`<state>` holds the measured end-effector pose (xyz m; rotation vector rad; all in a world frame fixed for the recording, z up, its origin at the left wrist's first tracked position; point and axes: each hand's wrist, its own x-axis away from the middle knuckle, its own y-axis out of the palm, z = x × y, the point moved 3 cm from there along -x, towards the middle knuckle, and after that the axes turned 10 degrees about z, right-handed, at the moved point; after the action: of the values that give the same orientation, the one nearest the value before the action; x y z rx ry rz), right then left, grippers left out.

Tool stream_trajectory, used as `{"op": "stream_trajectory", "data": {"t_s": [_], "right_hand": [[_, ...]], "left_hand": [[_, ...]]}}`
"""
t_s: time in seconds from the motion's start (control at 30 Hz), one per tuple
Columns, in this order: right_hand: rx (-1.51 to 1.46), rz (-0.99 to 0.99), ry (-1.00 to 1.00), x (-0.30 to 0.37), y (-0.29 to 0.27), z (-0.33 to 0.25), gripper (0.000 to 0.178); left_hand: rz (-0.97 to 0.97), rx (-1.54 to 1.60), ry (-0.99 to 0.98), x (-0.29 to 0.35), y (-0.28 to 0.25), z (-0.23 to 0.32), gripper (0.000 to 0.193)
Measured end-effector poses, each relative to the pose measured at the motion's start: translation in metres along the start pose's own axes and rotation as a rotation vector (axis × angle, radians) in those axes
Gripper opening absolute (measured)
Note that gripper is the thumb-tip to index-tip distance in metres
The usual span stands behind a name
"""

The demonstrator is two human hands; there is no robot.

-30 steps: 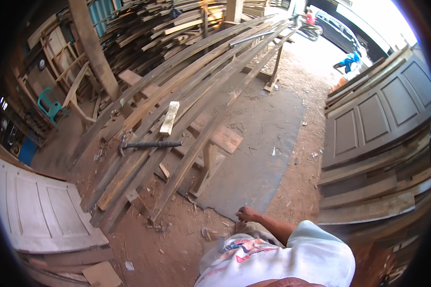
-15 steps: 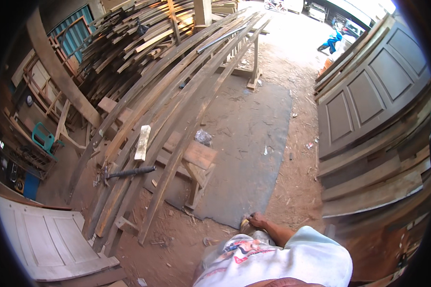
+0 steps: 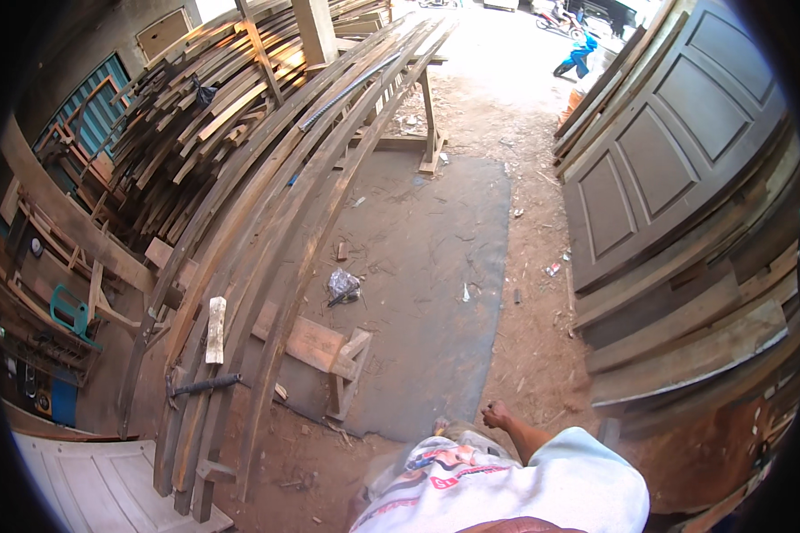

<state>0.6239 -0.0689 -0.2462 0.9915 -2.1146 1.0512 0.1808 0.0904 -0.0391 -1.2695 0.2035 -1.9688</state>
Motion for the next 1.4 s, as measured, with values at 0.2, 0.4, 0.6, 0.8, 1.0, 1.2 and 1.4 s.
{"op": "stream_trajectory", "data": {"t_s": [0.2,0.4,0.6,0.8,1.0,1.2,1.4], "right_hand": [[0.156,0.066,-0.223,-0.030,-0.022,0.025,0.028],[0.002,0.041,-0.029,-0.007,-0.005,-0.034,0.033],[-0.081,0.063,-0.018,0.002,0.021,-0.073,0.034],[0.093,0.160,-0.072,0.006,0.040,-0.102,0.034],[0.347,0.350,-0.281,0.015,0.053,-0.165,0.040],[0.168,0.307,-0.157,0.010,0.024,-0.185,0.045],[0.245,0.283,-0.192,-0.027,-0.007,-0.187,0.042]], "left_hand": [[-0.051,-0.058,0.062,-0.022,-0.010,0.047,0.056],[-0.003,-0.046,0.111,-0.048,-0.040,0.040,0.056],[0.021,0.071,0.136,-0.110,-0.054,0.011,0.053],[-0.031,-0.050,0.113,-0.084,-0.132,0.108,0.052],[-0.083,0.032,0.099,-0.108,-0.148,0.087,0.052],[-0.129,0.053,0.101,-0.195,-0.101,0.011,0.050],[-0.039,0.080,0.172,-0.200,-0.068,0.029,0.045]]}}
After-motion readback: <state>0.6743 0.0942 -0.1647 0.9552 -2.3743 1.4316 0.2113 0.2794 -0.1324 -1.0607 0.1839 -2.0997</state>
